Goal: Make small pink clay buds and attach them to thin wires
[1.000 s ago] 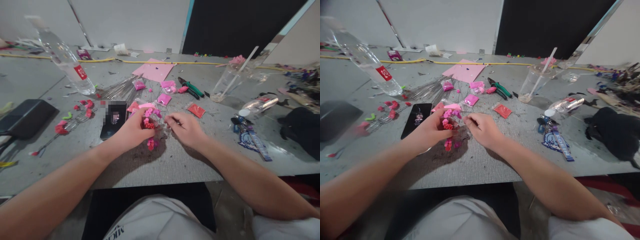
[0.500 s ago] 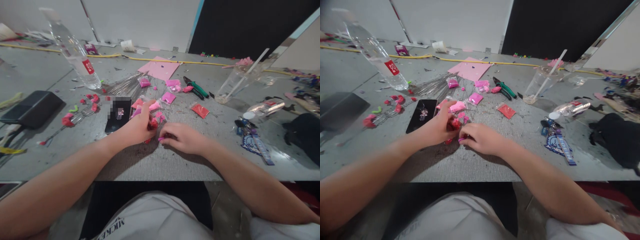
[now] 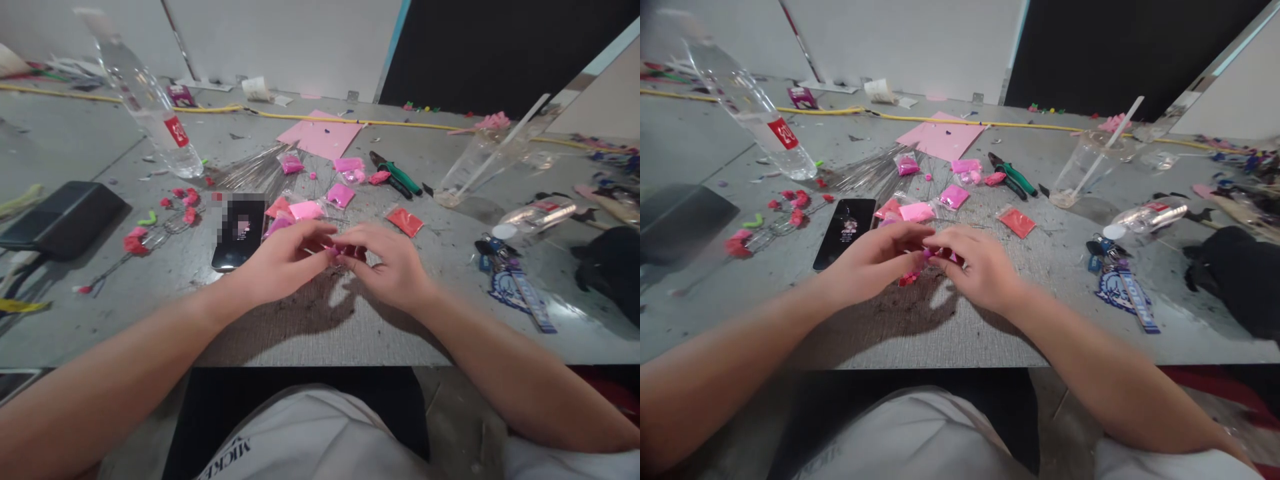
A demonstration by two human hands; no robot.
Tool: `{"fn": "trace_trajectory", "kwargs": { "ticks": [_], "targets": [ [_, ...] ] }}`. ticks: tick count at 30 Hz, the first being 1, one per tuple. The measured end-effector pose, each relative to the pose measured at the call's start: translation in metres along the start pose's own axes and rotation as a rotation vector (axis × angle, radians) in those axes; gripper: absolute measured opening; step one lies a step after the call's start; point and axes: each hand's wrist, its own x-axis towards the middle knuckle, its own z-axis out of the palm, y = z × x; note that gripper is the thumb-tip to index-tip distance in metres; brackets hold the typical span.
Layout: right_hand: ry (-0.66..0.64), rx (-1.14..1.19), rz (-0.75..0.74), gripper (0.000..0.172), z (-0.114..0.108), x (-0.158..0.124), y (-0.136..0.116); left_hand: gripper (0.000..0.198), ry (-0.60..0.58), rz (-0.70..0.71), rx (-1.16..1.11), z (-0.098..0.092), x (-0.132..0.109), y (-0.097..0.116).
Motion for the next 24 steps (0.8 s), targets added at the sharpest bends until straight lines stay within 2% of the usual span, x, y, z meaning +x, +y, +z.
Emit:
{"fn": "trace_trajectory", "kwargs": {
  "ticks": [2, 5, 11, 16, 22, 24],
  "targets": [
    [0.020, -0.029, -0.023, 0.013, 0.001, -0.001, -0.003, 0.034, -0.034, -0.077, -0.138, 0.003, 0.000, 0.005],
    [0.065, -0.076, -0.002, 0.008, 0.001, -0.001, -0.005, 0.027, 0.032, -0.148, -0.226, 0.005, 0.000, 0.007],
    [0.095, -0.114, -0.013, 0.011, 0.001, 0.000, -0.006, 0.032, 0.104, -0.226, -0.509, 0.005, -0.001, 0.003],
    [0.074, -0.138, -0.018, 0.011, 0.001, 0.001, -0.008, 0.030, 0.065, -0.249, -0.494, 0.005, -0.001, 0.006],
    [-0.092, -0.088, -0.050, 0.007, -0.002, 0.001, -0.010, 0.026, -0.053, -0.236, -0.364, 0.003, -0.001, 0.013],
    [-0.088, -0.058, -0.034, 0.010, -0.004, 0.000, -0.012, 0.022, -0.083, -0.225, -0.311, 0.001, -0.001, 0.015]
  ]
}}
